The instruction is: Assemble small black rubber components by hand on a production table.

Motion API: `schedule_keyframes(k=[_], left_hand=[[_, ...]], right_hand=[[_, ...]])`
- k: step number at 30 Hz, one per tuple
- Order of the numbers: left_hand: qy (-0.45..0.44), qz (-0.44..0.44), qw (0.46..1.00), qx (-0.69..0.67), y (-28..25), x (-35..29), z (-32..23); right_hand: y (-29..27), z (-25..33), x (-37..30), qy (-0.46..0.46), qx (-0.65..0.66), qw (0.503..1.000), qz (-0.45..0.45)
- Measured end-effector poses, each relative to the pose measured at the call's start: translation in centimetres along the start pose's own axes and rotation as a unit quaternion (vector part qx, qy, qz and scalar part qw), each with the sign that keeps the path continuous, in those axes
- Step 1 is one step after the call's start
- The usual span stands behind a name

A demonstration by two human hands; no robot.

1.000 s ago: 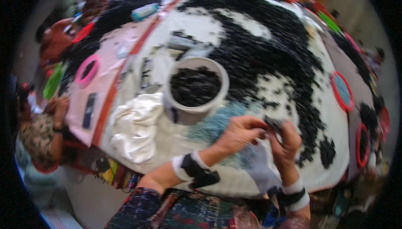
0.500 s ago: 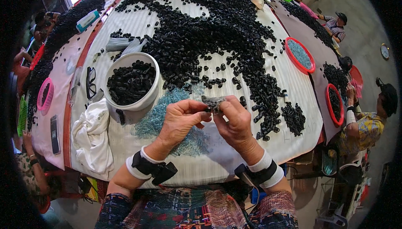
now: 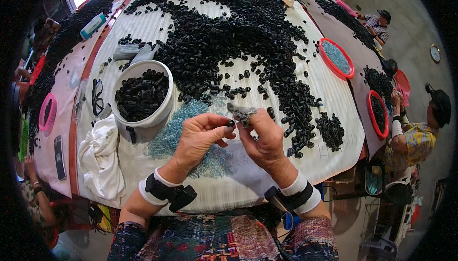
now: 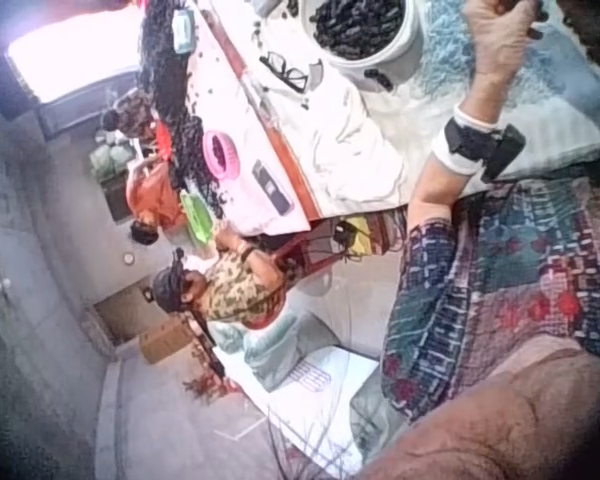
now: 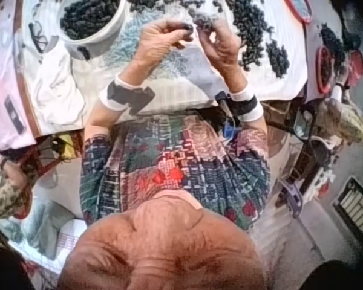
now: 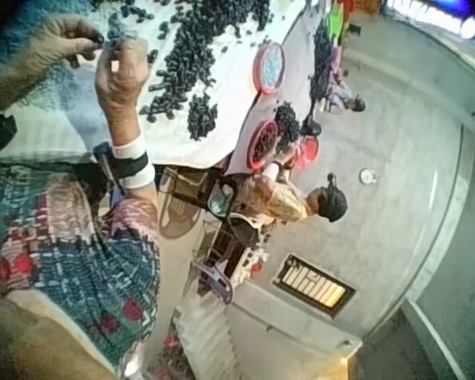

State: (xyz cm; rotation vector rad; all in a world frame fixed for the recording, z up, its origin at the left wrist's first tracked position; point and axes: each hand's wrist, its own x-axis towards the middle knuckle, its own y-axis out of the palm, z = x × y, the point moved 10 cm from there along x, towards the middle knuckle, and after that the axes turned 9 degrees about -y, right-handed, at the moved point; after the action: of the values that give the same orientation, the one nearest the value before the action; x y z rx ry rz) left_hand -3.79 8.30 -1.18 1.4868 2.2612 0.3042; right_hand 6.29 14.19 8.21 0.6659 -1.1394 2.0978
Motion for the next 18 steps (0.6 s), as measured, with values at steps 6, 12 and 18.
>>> schedule_keyframes(k=[6, 12, 18], left_hand=[[-0.017, -0.014, 0.999, -0.025, -0.2, 0.0, 0.1], [-0.013, -0.028, 0.997, -0.067, -1.1, 0.4, 0.6], [-0.017, -0.031, 0.997, -0.075, -1.4, 0.7, 0.5]], right_hand=[[-1.3, -0.2, 0.8, -0.035, -0.05, 0.998, 0.017], [-4.0, -7.0, -1.2, 0.163, -0.056, 0.985, -0.014], [-0.3, -6.5, -0.8, 0.014, -0.242, 0.966, 0.093]])
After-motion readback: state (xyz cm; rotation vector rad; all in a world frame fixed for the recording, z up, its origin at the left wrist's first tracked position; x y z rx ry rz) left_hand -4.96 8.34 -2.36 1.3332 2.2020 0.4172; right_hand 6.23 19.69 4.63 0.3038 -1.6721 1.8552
